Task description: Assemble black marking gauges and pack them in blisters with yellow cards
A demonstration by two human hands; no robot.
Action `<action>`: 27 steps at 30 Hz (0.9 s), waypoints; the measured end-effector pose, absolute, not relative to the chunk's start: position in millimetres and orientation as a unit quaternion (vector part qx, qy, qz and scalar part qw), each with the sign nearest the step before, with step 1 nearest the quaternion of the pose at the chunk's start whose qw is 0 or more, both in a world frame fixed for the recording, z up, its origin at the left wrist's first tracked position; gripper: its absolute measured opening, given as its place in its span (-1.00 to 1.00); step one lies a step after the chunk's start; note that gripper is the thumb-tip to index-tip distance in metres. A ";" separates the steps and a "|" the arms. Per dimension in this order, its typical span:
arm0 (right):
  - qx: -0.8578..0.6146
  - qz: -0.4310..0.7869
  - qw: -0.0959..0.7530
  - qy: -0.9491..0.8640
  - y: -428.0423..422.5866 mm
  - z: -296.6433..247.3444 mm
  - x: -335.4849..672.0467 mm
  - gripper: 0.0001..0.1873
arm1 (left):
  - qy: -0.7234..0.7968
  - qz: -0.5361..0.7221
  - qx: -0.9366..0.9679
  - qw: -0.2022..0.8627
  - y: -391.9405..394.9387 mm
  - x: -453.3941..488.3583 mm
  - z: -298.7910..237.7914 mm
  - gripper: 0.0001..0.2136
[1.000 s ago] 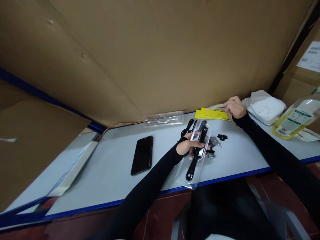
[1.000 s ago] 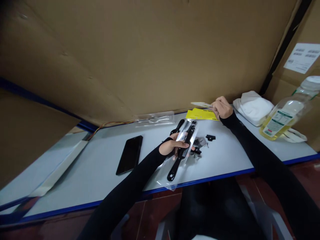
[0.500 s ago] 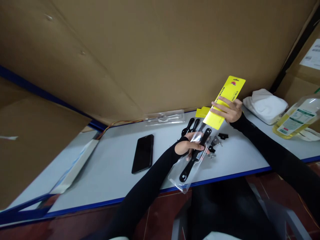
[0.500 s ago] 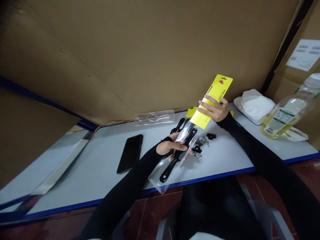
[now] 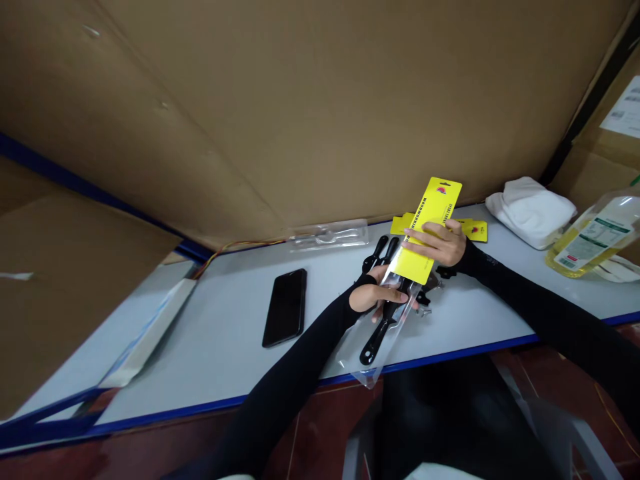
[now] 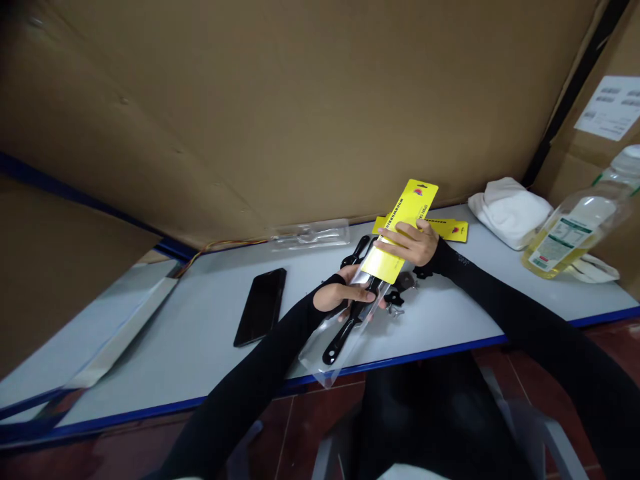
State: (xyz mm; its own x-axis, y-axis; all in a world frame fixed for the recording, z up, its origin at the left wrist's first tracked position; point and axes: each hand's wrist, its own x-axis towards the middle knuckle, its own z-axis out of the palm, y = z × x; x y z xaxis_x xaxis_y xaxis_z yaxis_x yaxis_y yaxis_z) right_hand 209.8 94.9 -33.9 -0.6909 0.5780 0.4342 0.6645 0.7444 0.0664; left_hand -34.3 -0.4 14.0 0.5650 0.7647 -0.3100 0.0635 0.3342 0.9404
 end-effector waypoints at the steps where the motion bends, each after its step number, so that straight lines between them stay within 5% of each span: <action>1: -0.347 -0.108 0.196 -0.911 95.6 -34.2 210.2 -0.43 | 0.396 0.247 0.523 0.713 -0.5 -34.3 14.4 -0.55; 27: -0.436 -0.095 0.170 -0.879 128.7 -3.5 246.9 -0.41 | 0.375 0.263 0.520 0.721 -9.5 -38.3 21.8 -0.53</action>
State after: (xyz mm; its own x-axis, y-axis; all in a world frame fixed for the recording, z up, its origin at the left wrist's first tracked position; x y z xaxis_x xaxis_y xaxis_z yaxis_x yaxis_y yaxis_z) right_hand 246.9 128.7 -3.5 -0.5619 0.7343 0.3810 0.7988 0.6014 0.0190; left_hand -38.3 -9.5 21.8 0.5804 0.7696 -0.2661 0.0105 0.3197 0.9475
